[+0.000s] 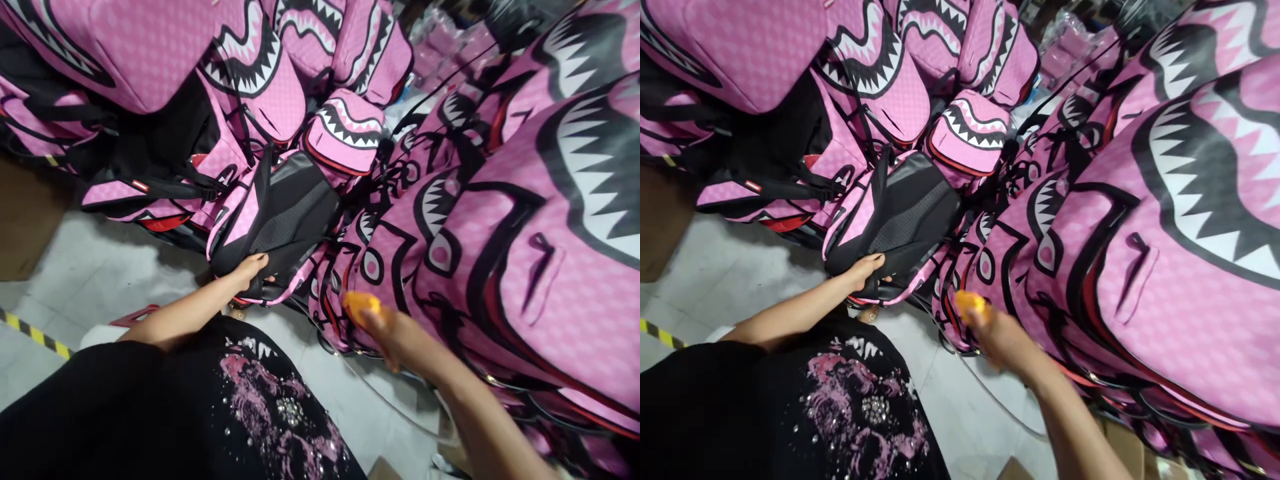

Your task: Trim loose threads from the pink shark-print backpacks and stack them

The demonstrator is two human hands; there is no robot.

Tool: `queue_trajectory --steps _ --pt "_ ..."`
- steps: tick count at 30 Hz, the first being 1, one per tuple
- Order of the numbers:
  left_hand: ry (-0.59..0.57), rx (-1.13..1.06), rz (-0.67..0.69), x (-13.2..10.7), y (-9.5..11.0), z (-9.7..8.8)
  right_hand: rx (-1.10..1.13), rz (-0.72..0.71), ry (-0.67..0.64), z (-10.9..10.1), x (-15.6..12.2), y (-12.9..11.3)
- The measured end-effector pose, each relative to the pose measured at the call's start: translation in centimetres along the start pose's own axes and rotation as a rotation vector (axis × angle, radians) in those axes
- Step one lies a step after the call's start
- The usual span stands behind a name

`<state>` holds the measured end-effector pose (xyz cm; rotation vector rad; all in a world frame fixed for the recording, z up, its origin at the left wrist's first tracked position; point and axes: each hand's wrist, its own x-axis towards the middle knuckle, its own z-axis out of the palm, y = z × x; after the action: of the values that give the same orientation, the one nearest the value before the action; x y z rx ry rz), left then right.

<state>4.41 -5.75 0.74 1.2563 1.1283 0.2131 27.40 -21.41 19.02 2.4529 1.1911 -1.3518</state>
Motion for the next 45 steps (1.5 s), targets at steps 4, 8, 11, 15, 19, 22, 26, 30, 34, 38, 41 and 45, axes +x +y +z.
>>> queue_trajectory --steps 4,8,11,15,19,22,26,30,34,38,41,45 --pt "0.112 0.148 0.091 -1.4 0.3 1.3 -0.066 0.009 0.172 2.1 0.2 -0.4" --pt "0.199 0.791 0.433 -3.2 -1.5 3.9 -0.285 0.088 0.341 2.6 1.4 -0.7" --pt "0.077 0.936 0.412 -2.9 -1.7 4.1 -0.292 0.151 0.340 4.5 1.5 0.1" --pt "-0.036 0.721 0.479 -2.5 0.4 0.6 -0.154 0.096 0.279 12.0 1.3 1.0" --pt "0.253 0.288 0.515 -3.3 1.6 -5.2 -0.130 0.051 0.244 21.8 2.4 0.0" --pt "0.429 -0.189 0.141 -3.5 1.2 -8.7 -0.196 0.105 0.301 26.7 4.7 -1.0" --pt "0.397 -0.520 -0.185 -2.3 1.0 -10.7 -0.295 0.118 0.482 29.3 9.4 -2.2" --pt "0.280 -0.653 -0.211 -0.7 1.5 -11.1 -0.220 0.114 0.671 29.7 13.6 -3.6" --pt "0.112 -0.891 -0.324 0.3 1.2 -11.5 -0.145 0.111 0.736 29.7 15.0 -4.4" --pt "-0.068 -0.952 -0.422 1.3 0.6 -11.6 -0.139 0.043 0.731 29.3 15.0 -4.8" --pt "-0.203 -0.981 -0.444 2.3 0.3 -11.4 -0.109 0.039 0.711 28.6 15.1 -5.0" --pt "-0.339 -0.892 -0.520 3.6 -0.2 -11.4 -0.018 0.248 0.596 27.4 14.7 -4.5"
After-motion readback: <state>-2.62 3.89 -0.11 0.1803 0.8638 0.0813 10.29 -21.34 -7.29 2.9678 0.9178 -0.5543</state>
